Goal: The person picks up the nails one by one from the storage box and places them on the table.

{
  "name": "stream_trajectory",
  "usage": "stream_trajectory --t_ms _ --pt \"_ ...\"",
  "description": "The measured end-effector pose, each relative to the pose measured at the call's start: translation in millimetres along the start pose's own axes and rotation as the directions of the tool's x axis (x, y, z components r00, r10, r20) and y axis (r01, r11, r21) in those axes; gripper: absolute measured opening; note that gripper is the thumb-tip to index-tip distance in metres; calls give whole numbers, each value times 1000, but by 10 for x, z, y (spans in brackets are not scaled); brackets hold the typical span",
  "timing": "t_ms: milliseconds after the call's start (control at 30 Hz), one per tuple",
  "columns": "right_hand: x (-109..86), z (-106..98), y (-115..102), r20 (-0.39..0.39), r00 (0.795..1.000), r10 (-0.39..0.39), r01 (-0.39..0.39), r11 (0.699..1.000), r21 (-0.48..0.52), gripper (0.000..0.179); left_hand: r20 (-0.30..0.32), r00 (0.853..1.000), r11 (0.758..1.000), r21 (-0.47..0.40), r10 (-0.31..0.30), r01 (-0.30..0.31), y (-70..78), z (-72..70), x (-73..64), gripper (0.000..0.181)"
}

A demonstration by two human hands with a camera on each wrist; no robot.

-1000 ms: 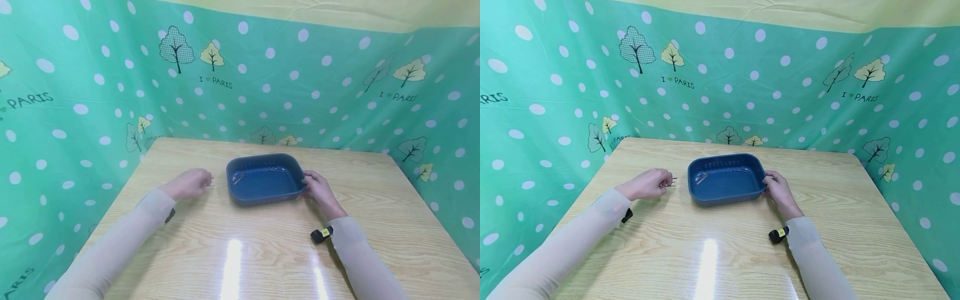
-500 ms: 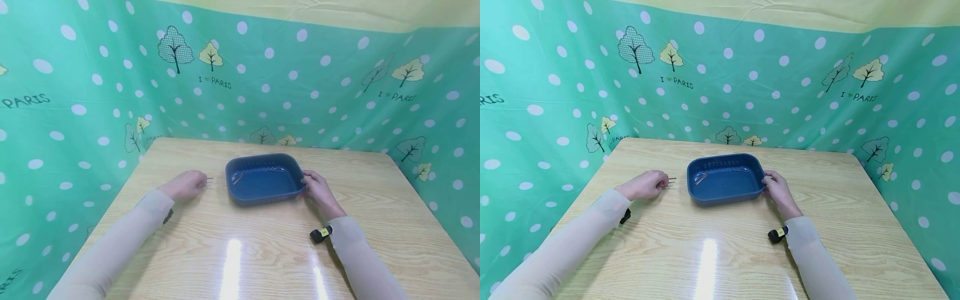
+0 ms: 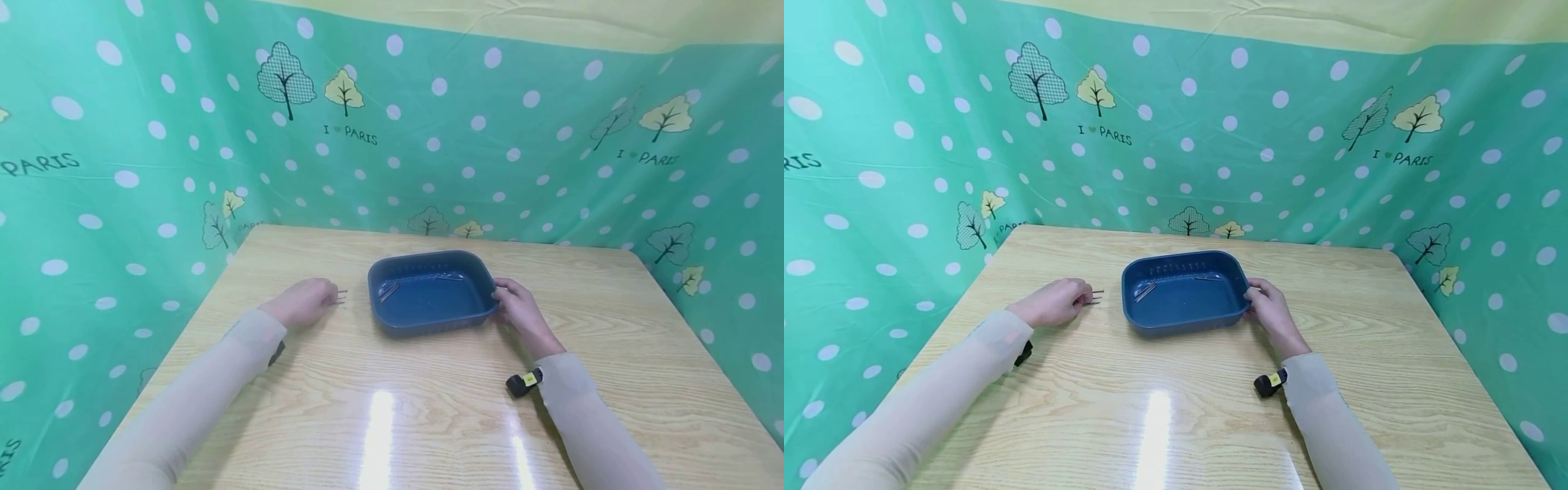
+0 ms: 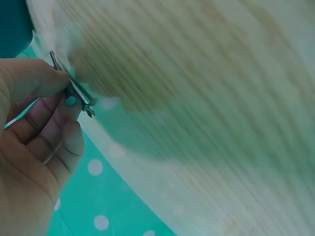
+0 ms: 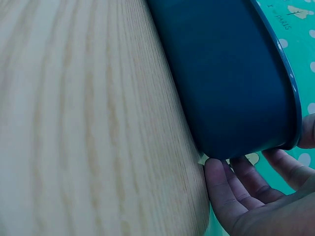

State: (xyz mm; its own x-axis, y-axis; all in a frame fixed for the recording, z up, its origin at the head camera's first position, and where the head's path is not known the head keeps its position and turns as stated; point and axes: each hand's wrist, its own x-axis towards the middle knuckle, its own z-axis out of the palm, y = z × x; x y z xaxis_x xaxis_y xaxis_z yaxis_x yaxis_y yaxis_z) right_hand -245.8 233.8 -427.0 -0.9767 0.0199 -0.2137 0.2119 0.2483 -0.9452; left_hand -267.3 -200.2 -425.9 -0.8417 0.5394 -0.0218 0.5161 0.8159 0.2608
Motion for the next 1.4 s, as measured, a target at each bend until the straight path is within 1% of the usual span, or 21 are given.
stream_trajectory --t_ms 233,567,767,1000,1167,1400 --pt "6 -4 4 3 1000 -9 9 1000 2 49 7 1000 1000 13 -14 14 1 13 4 17" --pt "-1 -4 3 3 1000 -6 6 1000 9 49 27 999 1000 15 -26 26 44 -9 -5 11" --pt "-2 -9 10 1 1000 -4 4 1000 4 50 23 999 999 24 -29 29 53 -13 -9 11" --pt "-1 -7 7 0 1000 -12 12 1000 26 50 16 1000 1000 13 -27 26 47 -5 0 14" --pt "-3 2 -2 -3 1000 -10 10 1000 21 50 6 1000 1000 12 -21 21 37 2 -2 16" --pt "-4 10 8 -2 1000 -17 17 1000 9 48 5 1000 999 29 -18 18 53 -10 -5 15"
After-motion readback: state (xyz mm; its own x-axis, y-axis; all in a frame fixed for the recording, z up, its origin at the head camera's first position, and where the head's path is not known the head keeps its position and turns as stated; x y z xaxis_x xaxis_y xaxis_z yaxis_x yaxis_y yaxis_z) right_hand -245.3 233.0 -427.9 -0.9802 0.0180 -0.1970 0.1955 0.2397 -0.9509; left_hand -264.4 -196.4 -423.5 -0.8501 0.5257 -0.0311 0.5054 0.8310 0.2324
